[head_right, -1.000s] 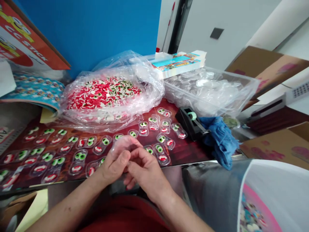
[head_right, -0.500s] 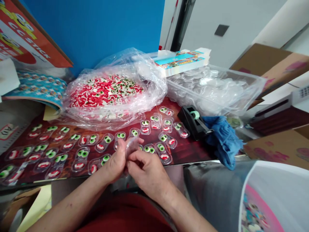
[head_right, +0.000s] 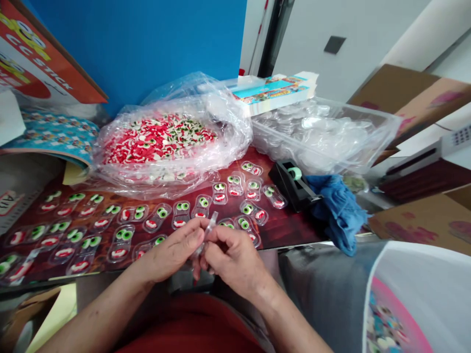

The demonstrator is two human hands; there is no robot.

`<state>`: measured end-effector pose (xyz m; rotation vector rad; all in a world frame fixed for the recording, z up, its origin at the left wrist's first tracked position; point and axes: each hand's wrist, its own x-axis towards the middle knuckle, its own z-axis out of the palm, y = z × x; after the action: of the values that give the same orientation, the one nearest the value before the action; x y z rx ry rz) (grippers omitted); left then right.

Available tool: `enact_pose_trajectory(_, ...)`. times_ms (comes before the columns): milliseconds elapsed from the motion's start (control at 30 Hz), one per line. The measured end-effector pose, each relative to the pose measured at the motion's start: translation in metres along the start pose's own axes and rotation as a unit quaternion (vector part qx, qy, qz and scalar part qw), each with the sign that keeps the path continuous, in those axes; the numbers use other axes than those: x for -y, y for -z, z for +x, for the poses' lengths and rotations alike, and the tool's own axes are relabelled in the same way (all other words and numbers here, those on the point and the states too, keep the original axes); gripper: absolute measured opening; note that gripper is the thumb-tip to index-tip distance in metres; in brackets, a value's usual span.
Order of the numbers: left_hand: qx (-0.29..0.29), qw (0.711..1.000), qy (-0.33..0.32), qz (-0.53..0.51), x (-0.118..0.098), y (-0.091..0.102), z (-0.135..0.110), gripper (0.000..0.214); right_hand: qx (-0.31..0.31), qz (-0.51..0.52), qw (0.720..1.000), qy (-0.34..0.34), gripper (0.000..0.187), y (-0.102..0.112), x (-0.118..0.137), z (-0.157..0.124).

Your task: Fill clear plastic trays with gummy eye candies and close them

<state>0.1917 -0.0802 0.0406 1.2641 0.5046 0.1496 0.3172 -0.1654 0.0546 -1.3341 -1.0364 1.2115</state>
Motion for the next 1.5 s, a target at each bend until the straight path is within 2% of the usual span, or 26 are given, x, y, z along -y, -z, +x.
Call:
enact_pose_trajectory(100,-0.054,0.998,-0.012,-0.042,-0.001,0.000,0.003,0.032,-0.040,0.061,0.997,-0.004,0.008,0.005,-0.004,-0.004)
enact_pose_trajectory(200,-0.162,0.984,-0.048,-0.056,-0.002,-0.004,0.007,0.025,-0.076,0.138,0.987,0.022,0.032,0.007,-0.013,-0.007)
enact_pose_trajectory(267,-0.210,0.973,-0.076,-0.057,-0.003,-0.008,0.008,0.020,-0.121,0.140,0.982,0.028,0.039,0.007,-0.020,-0.006)
enact_pose_trajectory(367,-0.216,0.971,-0.068,-0.079,-0.006,-0.013,0.006,0.017,-0.172,0.111,0.979,0.013,0.042,0.009,-0.025,-0.003)
enact_pose_trajectory(467,-0.207,0.970,-0.036,-0.122,-0.009,-0.015,0.004,0.019,-0.189,0.091,0.978,0.008,0.052,0.007,-0.024,-0.001)
enact_pose_trajectory(633,-0.257,0.952,-0.039,-0.165,-0.011,-0.020,0.002,0.018,-0.187,0.057,0.981,0.015,0.079,-0.003,-0.021,-0.007)
enact_pose_trajectory(700,-0.257,0.949,-0.033,-0.177,-0.011,-0.022,0.002,0.019,-0.186,0.071,0.980,0.015,0.092,-0.005,-0.023,-0.009)
enact_pose_trajectory(767,-0.255,0.949,-0.035,-0.182,-0.011,-0.023,0.001,0.019,-0.161,0.079,0.984,0.005,0.092,-0.005,-0.026,-0.011)
enact_pose_trajectory(867,-0.242,0.952,-0.032,-0.187,-0.010,-0.021,0.000,0.018,-0.092,0.100,0.991,-0.003,0.074,-0.003,-0.027,-0.012)
enact_pose_trajectory(967,-0.187,0.958,0.000,-0.218,-0.010,-0.016,-0.002,0.017,-0.049,0.153,0.987,0.005,0.061,-0.001,-0.024,-0.013)
enact_pose_trajectory(1033,-0.143,0.961,0.015,-0.234,-0.010,-0.012,-0.003,0.017,-0.027,0.180,0.983,0.002,0.056,0.000,-0.022,-0.013)
enact_pose_trajectory(1167,-0.087,0.970,0.003,-0.228,-0.012,-0.007,-0.004,0.014,0.000,0.218,0.976,0.000,0.050,0.001,-0.021,-0.014)
enact_pose_trajectory(1267,-0.077,0.974,-0.006,-0.213,-0.012,-0.006,-0.005,0.010,0.025,0.242,0.970,0.000,0.048,0.000,-0.024,-0.014)
enact_pose_trajectory(1500,-0.081,0.977,-0.018,-0.194,-0.011,-0.005,-0.007,0.008,0.037,0.272,0.962,-0.010,0.051,-0.002,-0.025,-0.014)
